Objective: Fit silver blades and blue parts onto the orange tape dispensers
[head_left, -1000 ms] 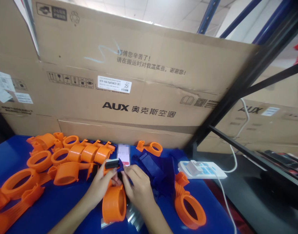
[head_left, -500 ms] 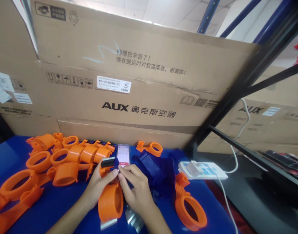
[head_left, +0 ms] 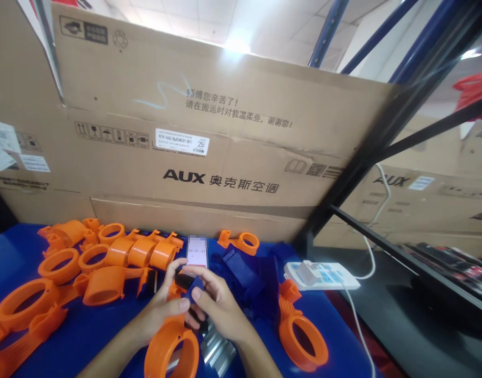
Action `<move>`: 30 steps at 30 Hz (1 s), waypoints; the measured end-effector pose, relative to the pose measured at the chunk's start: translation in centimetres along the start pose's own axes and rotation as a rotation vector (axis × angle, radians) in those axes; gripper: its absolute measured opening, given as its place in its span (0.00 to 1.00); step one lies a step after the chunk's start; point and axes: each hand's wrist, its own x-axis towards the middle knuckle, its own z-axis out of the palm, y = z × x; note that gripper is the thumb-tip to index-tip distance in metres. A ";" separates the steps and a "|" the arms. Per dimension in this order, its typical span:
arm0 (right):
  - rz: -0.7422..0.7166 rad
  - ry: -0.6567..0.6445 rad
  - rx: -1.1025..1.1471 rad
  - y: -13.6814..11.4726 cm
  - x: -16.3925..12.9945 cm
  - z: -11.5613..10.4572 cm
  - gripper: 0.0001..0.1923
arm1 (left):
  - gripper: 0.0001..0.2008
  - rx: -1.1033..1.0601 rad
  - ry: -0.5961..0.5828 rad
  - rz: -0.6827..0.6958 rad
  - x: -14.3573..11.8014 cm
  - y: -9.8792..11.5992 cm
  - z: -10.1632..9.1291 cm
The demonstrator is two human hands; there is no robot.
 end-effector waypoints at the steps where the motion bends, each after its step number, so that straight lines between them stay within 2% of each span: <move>1: -0.023 0.046 -0.029 0.1 0.1 0.0 0.25 | 0.41 0.002 0.014 0.012 0.1 0.1 0.0; 4: -0.104 0.176 -0.112 0.4 0.3 -0.3 0.26 | 0.29 0.065 0.046 0.118 0.6 0.7 0.2; 7: -0.150 0.236 -0.174 0.6 0.5 -0.4 0.27 | 0.22 0.201 0.071 0.203 1.0 1.3 0.8; 15: -0.117 0.189 -0.008 -0.1 0.3 -0.1 0.33 | 0.23 0.355 0.034 0.241 0.9 1.1 0.7; 19: -0.142 0.240 -0.057 0.0 0.1 0.6 0.32 | 0.21 0.367 0.113 0.227 1.1 0.7 0.2; 21: -0.152 0.301 -0.118 0.1 0.1 1.0 0.30 | 0.21 0.326 0.191 0.220 1.1 0.6 0.1; 24: -0.109 0.329 -0.177 0.1 0.2 1.1 0.22 | 0.23 0.082 0.222 0.120 1.0 0.6 0.2; 27: -0.112 0.442 -0.402 0.0 0.3 -0.6 0.20 | 0.30 -0.197 0.197 -0.033 0.8 1.1 0.2; 30: -0.147 0.685 -0.950 0.0 0.2 -3.9 0.16 | 0.32 -0.290 0.216 -0.034 0.9 1.5 -0.3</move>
